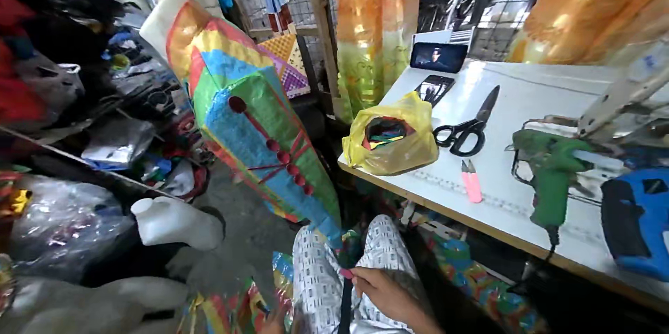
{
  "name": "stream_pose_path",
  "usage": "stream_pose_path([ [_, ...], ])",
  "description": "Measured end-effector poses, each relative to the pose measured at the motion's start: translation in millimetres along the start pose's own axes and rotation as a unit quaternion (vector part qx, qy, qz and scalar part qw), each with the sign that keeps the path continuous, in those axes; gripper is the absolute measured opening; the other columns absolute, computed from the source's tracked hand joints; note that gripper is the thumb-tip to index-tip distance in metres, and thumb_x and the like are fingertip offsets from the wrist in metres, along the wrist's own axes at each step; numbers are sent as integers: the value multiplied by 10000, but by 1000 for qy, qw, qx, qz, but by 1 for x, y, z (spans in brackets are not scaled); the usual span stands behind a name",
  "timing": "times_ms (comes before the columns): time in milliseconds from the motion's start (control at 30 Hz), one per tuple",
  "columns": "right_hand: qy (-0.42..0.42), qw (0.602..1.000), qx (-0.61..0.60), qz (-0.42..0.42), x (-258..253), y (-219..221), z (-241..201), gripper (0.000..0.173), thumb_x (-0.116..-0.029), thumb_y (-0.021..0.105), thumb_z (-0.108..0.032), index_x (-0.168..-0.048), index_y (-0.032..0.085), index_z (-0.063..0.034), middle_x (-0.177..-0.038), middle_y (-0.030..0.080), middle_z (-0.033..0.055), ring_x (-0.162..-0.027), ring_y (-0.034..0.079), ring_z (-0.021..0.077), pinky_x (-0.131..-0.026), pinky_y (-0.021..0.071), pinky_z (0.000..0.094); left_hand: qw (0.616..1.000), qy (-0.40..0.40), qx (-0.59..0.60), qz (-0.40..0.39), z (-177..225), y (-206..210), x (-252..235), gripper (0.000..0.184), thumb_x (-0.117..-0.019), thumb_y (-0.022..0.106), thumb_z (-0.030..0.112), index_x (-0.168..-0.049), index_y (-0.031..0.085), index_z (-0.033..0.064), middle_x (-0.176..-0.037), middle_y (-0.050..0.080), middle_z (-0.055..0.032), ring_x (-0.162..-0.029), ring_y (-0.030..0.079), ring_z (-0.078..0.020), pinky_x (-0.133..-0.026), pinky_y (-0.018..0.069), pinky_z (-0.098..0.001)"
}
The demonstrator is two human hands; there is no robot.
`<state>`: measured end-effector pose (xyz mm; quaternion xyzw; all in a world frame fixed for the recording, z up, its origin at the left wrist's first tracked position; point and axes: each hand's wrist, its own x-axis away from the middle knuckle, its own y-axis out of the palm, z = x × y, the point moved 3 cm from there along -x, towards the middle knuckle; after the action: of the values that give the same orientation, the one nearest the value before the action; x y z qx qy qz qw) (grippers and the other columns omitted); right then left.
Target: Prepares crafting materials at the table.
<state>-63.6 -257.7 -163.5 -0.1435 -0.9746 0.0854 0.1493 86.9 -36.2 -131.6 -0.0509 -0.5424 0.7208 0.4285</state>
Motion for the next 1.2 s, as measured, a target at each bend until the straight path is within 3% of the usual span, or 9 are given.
stream_pose_path([
  [33, -25, 1000, 3, -8, 9, 2, -6, 333, -1098, 416, -156, -1223, 644, 52, -939, 678, 153, -800, 617, 212, -797, 510, 398, 995, 76, 67, 19, 16, 2, -17, 514, -1012, 638, 315, -1364, 592, -56, -1274, 654, -270, -1157, 653, -426, -1006, 507, -604],
  [100, -56, 998, 3, 2, 25, 3, -14, 314, -1082, 470, -169, -1165, 677, 53, -909, 707, 147, -745, 651, 196, -744, 548, 379, 960, 197, 192, -45, 68, 3, -32, 458, -987, 677, 253, -1343, 615, -28, -1221, 693, -186, -1079, 700, -274, -933, 575, -458],
  [200, -52, 996, 34, 59, 45, -10, -17, 298, -1066, 508, -185, -1122, 694, 40, -910, 710, 160, -785, 677, 218, -789, 556, 403, 918, 287, 245, -121, 115, 13, -38, 295, -980, 680, 172, -1211, 698, -11, -1042, 752, -95, -910, 732, -119, -865, 612, -323],
  [367, -88, 990, 102, 34, 70, -22, -18, 314, -1078, 445, -119, -1144, 678, 80, -978, 689, 231, -893, 663, 317, -889, 512, 486, 914, 329, 207, -114, 125, 19, -35, 238, -1008, 635, 158, -1129, 743, -15, -976, 764, -107, -869, 739, -140, -859, 605, -344],
  [533, -55, 992, 109, 42, 64, -21, -18, 293, -1051, 538, -210, -1063, 713, 24, -837, 681, 152, -743, 633, 226, -749, 515, 424, 912, 372, 172, -28, 113, 17, -29, 182, -971, 645, 146, -1005, 765, 14, -860, 753, -75, -747, 721, -111, -729, 610, -301],
  [767, -100, 987, 66, 109, 72, -41, -24, 249, -1023, 600, -199, -1030, 709, 25, -794, 654, 110, -678, 565, 135, -679, 482, 322, 869, 400, 243, -157, 139, -1, -50, 161, -970, 656, 97, -1043, 749, -12, -863, 746, -41, -753, 705, -45, -755, 607, -247],
  [967, -69, 988, 60, 126, 57, -66, -22, 236, -1014, 618, -198, -1021, 721, 15, -839, 677, 98, -725, 588, 123, -720, 494, 319, 867, 341, 281, -230, 155, 1, -80, 141, -984, 634, 50, -1058, 721, -32, -891, 743, -47, -802, 714, -73, -806, 606, -275],
  [1133, -53, 987, 113, 102, 33, -73, -25, 250, -1035, 574, -181, -1053, 718, 23, -905, 702, 173, -827, 655, 268, -811, 510, 484, 897, 310, 245, -196, 150, 7, -100, 163, -994, 612, 76, -1050, 699, -50, -874, 723, -83, -779, 706, -105, -792, 605, -305],
  [1200, -60, 987, 126, 80, 26, -77, -28, 250, -1036, 571, -175, -1054, 720, 25, -899, 699, 176, -826, 651, 269, -812, 503, 483, 897, 312, 243, -196, 146, 9, -104, 167, -1003, 594, 73, -1056, 682, -57, -874, 707, -84, -772, 690, -101, -783, 594, -296],
])
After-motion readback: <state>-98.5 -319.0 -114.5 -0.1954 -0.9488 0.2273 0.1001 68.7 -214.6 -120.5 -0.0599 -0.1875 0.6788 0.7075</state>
